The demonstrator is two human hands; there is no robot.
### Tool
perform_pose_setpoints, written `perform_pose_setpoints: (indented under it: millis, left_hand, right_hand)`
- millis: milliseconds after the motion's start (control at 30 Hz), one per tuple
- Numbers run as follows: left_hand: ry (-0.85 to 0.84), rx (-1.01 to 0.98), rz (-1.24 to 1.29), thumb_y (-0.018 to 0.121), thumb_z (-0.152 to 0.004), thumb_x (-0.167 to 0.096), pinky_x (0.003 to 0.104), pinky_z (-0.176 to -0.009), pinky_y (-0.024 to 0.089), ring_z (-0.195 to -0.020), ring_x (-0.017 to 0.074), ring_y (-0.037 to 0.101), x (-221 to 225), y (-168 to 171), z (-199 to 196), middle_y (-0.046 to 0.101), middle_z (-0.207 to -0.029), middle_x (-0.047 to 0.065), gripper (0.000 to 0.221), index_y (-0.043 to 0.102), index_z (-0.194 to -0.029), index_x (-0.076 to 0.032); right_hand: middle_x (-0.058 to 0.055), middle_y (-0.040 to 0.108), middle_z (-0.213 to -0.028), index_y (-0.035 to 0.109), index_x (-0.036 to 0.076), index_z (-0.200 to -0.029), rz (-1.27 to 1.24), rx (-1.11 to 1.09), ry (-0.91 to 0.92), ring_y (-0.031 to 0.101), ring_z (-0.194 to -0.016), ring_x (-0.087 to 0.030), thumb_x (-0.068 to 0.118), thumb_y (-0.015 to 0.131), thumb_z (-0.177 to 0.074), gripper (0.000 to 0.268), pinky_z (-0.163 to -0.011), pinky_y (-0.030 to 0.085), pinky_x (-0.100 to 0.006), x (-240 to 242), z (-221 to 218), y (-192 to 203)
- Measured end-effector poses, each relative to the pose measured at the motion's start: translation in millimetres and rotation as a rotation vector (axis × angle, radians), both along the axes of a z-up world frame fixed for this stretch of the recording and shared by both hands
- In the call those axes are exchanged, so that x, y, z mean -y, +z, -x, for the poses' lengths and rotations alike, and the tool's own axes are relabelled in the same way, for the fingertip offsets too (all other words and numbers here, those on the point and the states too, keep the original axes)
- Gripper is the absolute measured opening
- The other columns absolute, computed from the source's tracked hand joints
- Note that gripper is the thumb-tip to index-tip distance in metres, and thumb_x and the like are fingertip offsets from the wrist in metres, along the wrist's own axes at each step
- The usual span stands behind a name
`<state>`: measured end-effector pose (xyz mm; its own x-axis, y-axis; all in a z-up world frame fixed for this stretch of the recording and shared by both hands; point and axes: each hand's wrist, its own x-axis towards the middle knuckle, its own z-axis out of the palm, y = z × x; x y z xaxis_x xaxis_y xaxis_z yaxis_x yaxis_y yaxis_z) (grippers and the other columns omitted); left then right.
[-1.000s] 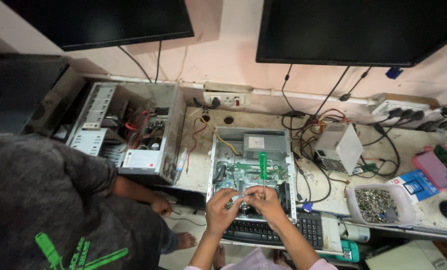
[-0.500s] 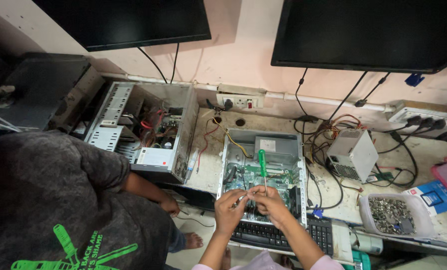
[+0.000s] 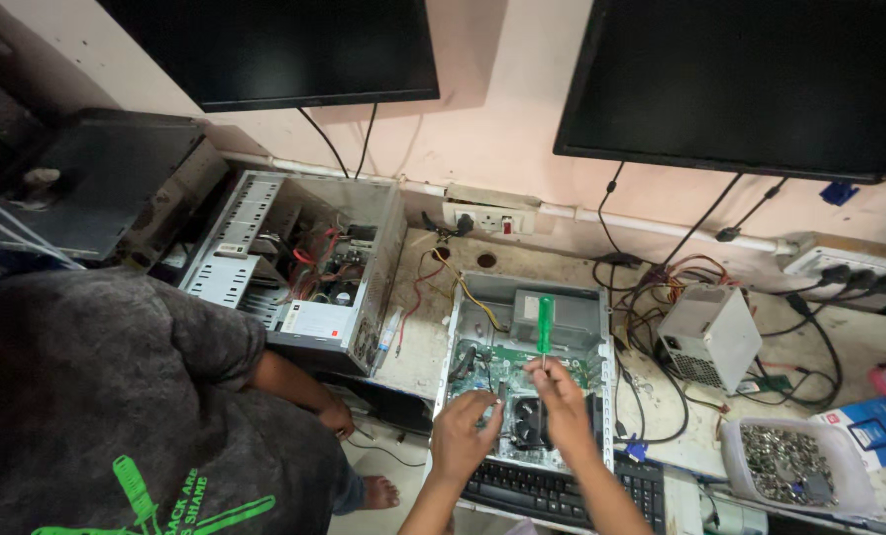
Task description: The person selects screws from a container and uses a screwdriver to tighten them into a computer case on a workbench. The person handles the screwdriver and screws to secure components inside the open case.
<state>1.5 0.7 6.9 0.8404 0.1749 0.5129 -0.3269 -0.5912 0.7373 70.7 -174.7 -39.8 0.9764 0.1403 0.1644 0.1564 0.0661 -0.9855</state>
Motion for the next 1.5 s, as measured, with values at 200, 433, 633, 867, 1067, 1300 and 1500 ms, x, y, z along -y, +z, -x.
perform_pose_setpoints:
  millis: [200, 433, 633, 867, 1067, 1300, 1500]
  left_hand:
    - [-0.033, -0.087, 0.017, 0.081, -0.083, -0.013, 0.039, -0.073, 0.057, -0.083, 0.0302, 0.073, -1, 9, 3, 0.076, -0.089, 0.009, 0.01, 0.075, -0.087, -0.006]
    - [-0.037, -0.134, -0.025, 0.08, -0.083, -0.015, 0.039, -0.072, 0.056, -0.082, 0.0293, 0.072, 1, 13, -1, 0.076, -0.09, 0.009, 0.01, 0.077, -0.088, -0.007]
    - [-0.067, -0.107, -0.044, 0.08, -0.083, -0.013, 0.04, -0.072, 0.056, -0.082, 0.0296, 0.072, 0, 8, -2, 0.076, -0.09, 0.01, 0.01, 0.077, -0.089, -0.006]
    - [-0.073, -0.06, -0.055, 0.081, -0.083, -0.013, 0.039, -0.071, 0.056, -0.081, 0.0291, 0.072, -1, 10, 0, 0.076, -0.088, 0.009, 0.011, 0.075, -0.088, -0.006]
    - [-0.088, -0.078, -0.036, 0.081, -0.083, -0.012, 0.039, -0.07, 0.056, -0.08, 0.029, 0.072, -1, 16, 0, 0.076, -0.088, 0.009, 0.009, 0.075, -0.086, -0.005]
    - [-0.072, 0.011, 0.004, 0.08, -0.083, -0.01, 0.039, -0.071, 0.057, -0.082, 0.03, 0.073, 0, 19, 2, 0.075, -0.09, 0.01, 0.011, 0.074, -0.089, -0.005]
    - [-0.036, -0.021, -0.012, 0.082, -0.082, -0.012, 0.04, -0.069, 0.056, -0.08, 0.032, 0.072, 0, 17, 2, 0.074, -0.09, 0.01, 0.013, 0.072, -0.088, -0.006]
  right_hand:
    - [-0.011, 0.076, -0.112, 0.076, 0.002, -0.113, 0.278, 0.234, -0.066, 0.071, -0.106, -0.02, 0.005, 0.067, -0.098, 0.018, -0.093, 0.056, -0.033, 21, 5, 32]
    - [-0.019, 0.074, -0.103, 0.058, -0.008, -0.122, -0.125, -0.009, -0.137, 0.076, -0.097, -0.026, 0.001, 0.058, -0.098, 0.025, -0.09, 0.061, -0.038, 15, 10, 28]
    - [-0.019, 0.073, -0.104, 0.059, -0.009, -0.119, -0.187, -0.005, -0.101, 0.074, -0.099, -0.026, -0.001, 0.057, -0.099, 0.021, -0.093, 0.06, -0.039, 9, 13, 23]
    - [-0.019, 0.074, -0.105, 0.06, -0.008, -0.117, -0.141, 0.002, -0.087, 0.074, -0.1, -0.025, -0.001, 0.057, -0.1, 0.018, -0.095, 0.059, -0.038, 6, 14, 24]
    - [-0.019, 0.074, -0.104, 0.063, -0.009, -0.116, -0.132, 0.018, -0.06, 0.074, -0.1, -0.024, -0.001, 0.059, -0.099, 0.019, -0.095, 0.059, -0.037, 5, 13, 26]
    - [-0.015, 0.078, -0.106, 0.067, -0.006, -0.118, 0.021, -0.057, -0.037, 0.076, -0.101, -0.022, 0.008, 0.056, -0.101, 0.024, -0.089, 0.062, -0.034, 4, 13, 36]
    - [-0.015, 0.076, -0.108, 0.066, -0.007, -0.119, -0.038, -0.07, -0.044, 0.075, -0.103, -0.022, 0.009, 0.056, -0.102, 0.025, -0.092, 0.061, -0.035, 3, 16, 36]
